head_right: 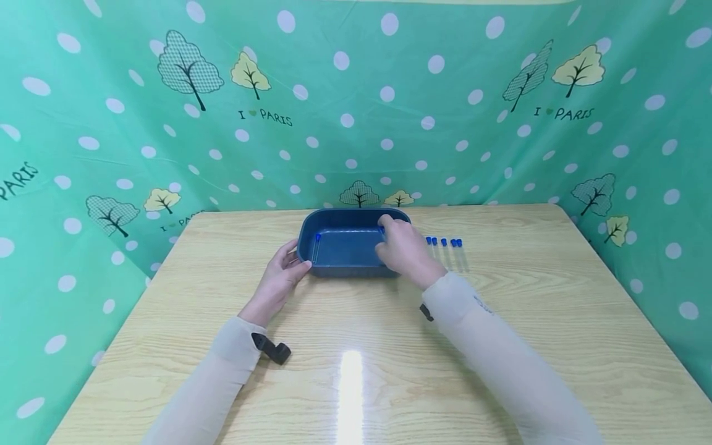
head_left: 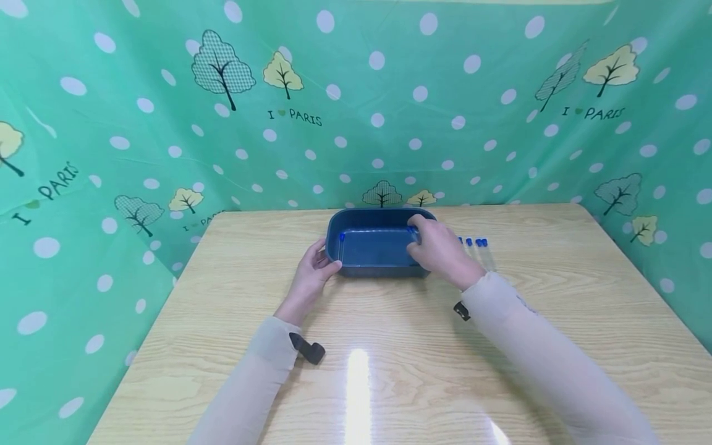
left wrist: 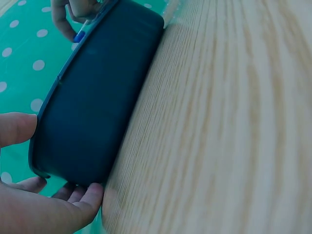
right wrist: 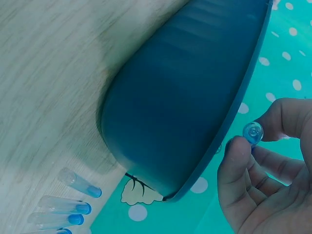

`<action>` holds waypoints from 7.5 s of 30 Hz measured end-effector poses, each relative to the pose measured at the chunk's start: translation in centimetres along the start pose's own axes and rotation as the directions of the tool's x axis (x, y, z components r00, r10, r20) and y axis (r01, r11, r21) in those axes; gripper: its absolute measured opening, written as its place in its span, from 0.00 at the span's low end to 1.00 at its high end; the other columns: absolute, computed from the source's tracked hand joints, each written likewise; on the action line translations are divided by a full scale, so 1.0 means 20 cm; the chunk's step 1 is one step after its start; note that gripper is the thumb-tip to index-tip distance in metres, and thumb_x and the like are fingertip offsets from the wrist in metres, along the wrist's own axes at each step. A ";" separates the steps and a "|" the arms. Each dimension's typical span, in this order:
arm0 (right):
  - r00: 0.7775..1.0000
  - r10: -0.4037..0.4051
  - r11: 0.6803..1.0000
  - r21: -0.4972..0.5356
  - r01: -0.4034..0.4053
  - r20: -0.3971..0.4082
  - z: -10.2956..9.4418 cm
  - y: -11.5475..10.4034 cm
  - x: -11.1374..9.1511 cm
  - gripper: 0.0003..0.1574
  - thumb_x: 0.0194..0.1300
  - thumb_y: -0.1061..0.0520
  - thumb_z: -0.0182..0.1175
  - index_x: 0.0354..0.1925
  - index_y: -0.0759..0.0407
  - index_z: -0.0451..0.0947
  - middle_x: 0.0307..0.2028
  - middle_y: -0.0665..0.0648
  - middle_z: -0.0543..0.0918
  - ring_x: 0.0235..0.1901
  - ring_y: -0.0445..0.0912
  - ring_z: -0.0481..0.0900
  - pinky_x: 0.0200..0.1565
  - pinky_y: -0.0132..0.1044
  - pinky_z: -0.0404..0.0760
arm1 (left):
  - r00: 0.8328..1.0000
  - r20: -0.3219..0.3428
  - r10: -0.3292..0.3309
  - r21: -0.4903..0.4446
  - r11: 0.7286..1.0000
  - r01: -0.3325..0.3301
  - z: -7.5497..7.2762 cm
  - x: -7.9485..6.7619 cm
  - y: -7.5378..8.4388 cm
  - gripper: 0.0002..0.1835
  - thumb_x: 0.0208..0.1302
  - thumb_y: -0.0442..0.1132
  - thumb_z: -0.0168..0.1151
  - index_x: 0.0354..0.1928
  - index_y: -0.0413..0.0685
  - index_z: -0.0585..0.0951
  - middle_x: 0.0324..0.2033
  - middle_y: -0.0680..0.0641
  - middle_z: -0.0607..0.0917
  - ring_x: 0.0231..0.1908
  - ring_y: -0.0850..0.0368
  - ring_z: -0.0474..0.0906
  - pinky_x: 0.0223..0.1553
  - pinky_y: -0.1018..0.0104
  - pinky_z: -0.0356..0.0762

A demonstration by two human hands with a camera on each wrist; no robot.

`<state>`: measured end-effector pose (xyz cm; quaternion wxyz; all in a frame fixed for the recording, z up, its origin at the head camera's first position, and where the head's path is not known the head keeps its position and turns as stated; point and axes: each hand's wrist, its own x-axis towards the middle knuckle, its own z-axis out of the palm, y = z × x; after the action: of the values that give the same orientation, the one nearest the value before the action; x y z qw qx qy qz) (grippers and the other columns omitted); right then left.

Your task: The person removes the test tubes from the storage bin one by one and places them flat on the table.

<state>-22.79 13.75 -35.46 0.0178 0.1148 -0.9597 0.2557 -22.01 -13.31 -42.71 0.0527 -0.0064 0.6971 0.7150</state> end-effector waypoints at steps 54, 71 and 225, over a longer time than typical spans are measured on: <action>0.990 0.105 0.993 -0.045 -0.109 -0.093 -0.16 0.35 -0.11 0.33 0.60 0.60 0.59 0.63 0.64 0.64 0.30 0.61 0.78 0.25 0.50 0.74 0.23 0.39 0.74 | 1.000 -0.009 -0.003 0.023 1.000 0.003 0.00 -0.01 0.00 0.39 0.60 0.31 0.64 0.72 0.50 0.59 0.66 0.37 0.65 0.66 0.44 0.63 0.63 0.55 0.68; 0.985 0.164 0.986 -0.021 -0.166 -0.045 -0.19 0.50 -0.12 0.34 0.62 0.59 0.55 0.64 0.67 0.61 0.32 0.62 0.78 0.25 0.51 0.75 0.23 0.40 0.75 | 1.000 -0.019 0.003 0.023 1.000 -0.003 0.00 0.00 -0.01 0.38 0.60 0.31 0.64 0.71 0.49 0.59 0.65 0.37 0.66 0.65 0.45 0.63 0.62 0.56 0.69; 0.999 0.031 0.994 -0.101 -0.030 0.008 -0.14 0.24 0.00 0.23 0.67 0.49 0.52 0.52 0.65 0.74 0.30 0.58 0.80 0.24 0.49 0.74 0.22 0.38 0.73 | 1.000 -0.023 0.013 0.006 1.000 -0.013 0.00 -0.01 0.01 0.38 0.59 0.28 0.63 0.71 0.50 0.61 0.63 0.37 0.68 0.64 0.45 0.65 0.61 0.57 0.70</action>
<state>-24.03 19.06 -35.35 0.0152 0.1003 -0.9731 0.2069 -21.77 -13.29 -42.47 0.0400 -0.0099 0.6999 0.7131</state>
